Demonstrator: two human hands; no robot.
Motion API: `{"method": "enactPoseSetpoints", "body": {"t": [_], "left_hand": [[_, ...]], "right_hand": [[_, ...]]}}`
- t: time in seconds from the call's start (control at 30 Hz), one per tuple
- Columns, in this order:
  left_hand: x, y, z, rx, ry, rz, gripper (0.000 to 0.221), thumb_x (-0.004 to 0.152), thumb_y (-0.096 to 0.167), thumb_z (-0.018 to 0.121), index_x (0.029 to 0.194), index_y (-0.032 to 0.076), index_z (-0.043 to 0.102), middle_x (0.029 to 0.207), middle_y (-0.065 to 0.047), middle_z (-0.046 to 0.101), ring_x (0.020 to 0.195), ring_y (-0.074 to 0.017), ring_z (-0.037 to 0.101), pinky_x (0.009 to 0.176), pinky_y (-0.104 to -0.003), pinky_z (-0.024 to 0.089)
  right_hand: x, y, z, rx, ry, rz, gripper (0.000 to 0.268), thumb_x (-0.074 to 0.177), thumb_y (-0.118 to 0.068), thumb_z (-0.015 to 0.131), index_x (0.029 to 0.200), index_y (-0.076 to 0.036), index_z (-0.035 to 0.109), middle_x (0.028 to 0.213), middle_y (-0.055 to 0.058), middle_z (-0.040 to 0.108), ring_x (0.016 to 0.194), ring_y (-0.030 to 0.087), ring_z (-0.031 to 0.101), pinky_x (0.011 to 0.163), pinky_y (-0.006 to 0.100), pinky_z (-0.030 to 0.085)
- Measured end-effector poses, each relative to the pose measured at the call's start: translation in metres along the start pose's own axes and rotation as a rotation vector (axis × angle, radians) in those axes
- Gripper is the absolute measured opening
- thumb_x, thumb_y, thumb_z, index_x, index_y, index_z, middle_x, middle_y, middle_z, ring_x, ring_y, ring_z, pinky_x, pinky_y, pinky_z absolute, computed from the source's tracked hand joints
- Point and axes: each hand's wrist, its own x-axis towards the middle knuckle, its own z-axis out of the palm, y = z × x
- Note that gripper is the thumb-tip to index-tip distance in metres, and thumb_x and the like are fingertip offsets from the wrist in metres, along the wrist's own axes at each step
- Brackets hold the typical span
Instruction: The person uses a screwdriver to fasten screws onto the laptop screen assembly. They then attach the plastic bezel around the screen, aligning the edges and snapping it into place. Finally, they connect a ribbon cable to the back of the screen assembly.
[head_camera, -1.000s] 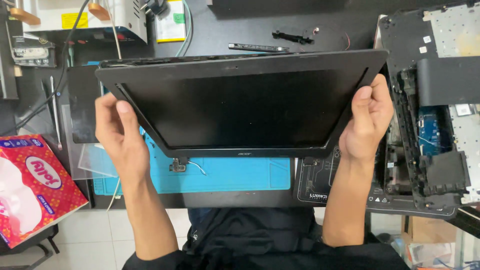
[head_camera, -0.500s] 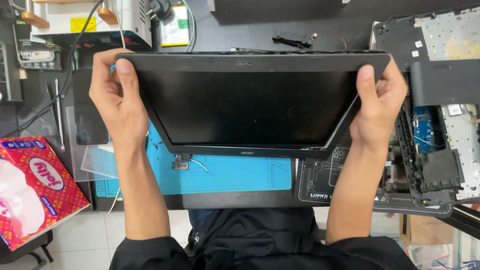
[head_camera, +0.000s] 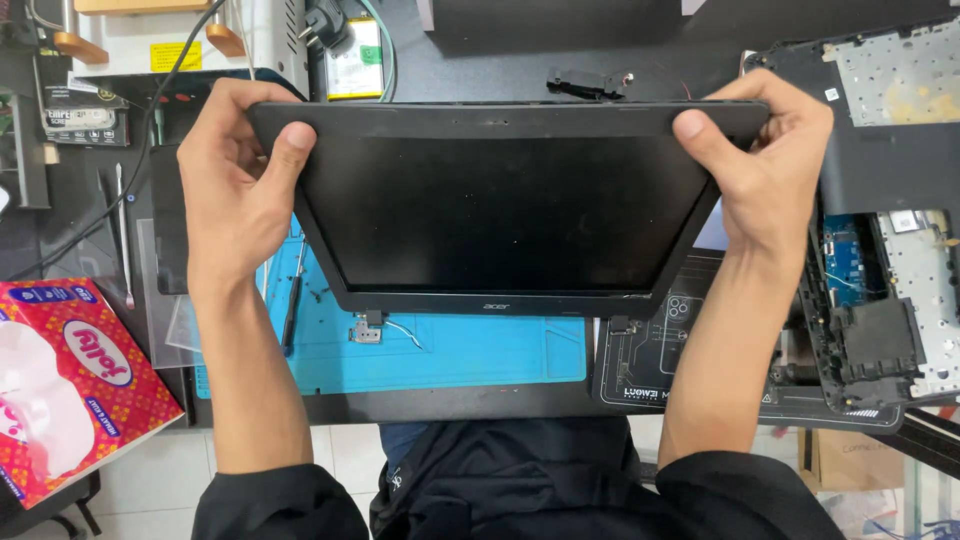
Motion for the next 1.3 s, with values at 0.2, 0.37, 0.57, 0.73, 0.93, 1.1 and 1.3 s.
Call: {"method": "enactPoseSetpoints", "body": {"t": [0.2,0.37,0.57,0.73,0.93,1.1,1.3], "left_hand": [[0.004,-0.007,-0.002,-0.051,-0.012,0.021,0.023,0.116,0.020,0.072,0.116,0.001,0.061,0.094,0.003,0.063,0.080,0.0004,0.054,0.068,-0.015,0.039],[0.007,-0.007,-0.001,-0.109,-0.057,0.029,0.021,0.117,0.018,0.071,0.121,-0.001,0.062,0.102,0.001,0.068,0.090,-0.0006,0.060,0.079,-0.015,0.047],[0.006,-0.004,-0.002,-0.082,-0.052,-0.040,0.020,0.113,0.016,0.070,0.125,0.000,0.063,0.100,0.001,0.067,0.087,-0.0018,0.058,0.076,-0.017,0.046],[0.002,-0.012,-0.006,-0.128,-0.071,-0.058,0.019,0.113,0.014,0.068,0.124,0.000,0.062,0.107,0.000,0.068,0.095,-0.0028,0.062,0.085,-0.018,0.050],[0.002,-0.015,-0.002,-0.197,-0.084,-0.034,0.017,0.116,0.012,0.066,0.127,0.000,0.061,0.105,-0.001,0.068,0.095,-0.0027,0.061,0.091,-0.020,0.050],[0.014,0.025,0.002,-0.141,-0.044,-0.171,0.025,0.105,0.026,0.053,0.110,0.004,0.065,0.092,0.008,0.068,0.085,0.0023,0.060,0.078,-0.015,0.048],[0.006,-0.022,-0.013,0.003,0.007,-0.144,0.027,0.115,0.027,0.060,0.113,0.002,0.069,0.078,0.011,0.052,0.071,0.0015,0.044,0.063,-0.019,0.035]], "right_hand": [[0.025,-0.068,0.027,-0.596,-0.224,-0.168,0.022,0.094,-0.014,0.090,0.101,0.001,0.075,0.093,0.006,0.073,0.082,0.010,0.067,0.076,0.022,0.049],[0.046,-0.085,0.065,-0.758,-0.436,-0.385,0.022,0.094,-0.013,0.086,0.104,0.002,0.075,0.097,0.014,0.074,0.090,0.023,0.074,0.079,0.032,0.056],[0.061,-0.066,0.104,-0.738,-0.587,-0.444,0.020,0.101,-0.017,0.079,0.104,0.002,0.072,0.095,0.017,0.073,0.090,0.032,0.074,0.077,0.038,0.056],[0.061,-0.059,0.113,-0.747,-0.613,-0.431,0.017,0.103,-0.015,0.074,0.102,0.001,0.070,0.091,0.016,0.072,0.085,0.034,0.071,0.073,0.040,0.054],[0.065,-0.051,0.121,-0.724,-0.631,-0.383,0.019,0.107,-0.020,0.071,0.105,-0.001,0.071,0.090,0.015,0.073,0.082,0.033,0.072,0.071,0.040,0.054],[0.074,-0.042,0.126,-0.709,-0.673,-0.332,0.018,0.103,-0.019,0.071,0.101,-0.002,0.073,0.082,0.014,0.072,0.074,0.032,0.070,0.066,0.040,0.052],[0.071,-0.046,0.132,-0.720,-0.642,-0.322,0.018,0.104,-0.019,0.071,0.099,-0.001,0.072,0.080,0.014,0.071,0.070,0.031,0.069,0.065,0.039,0.052]]}}
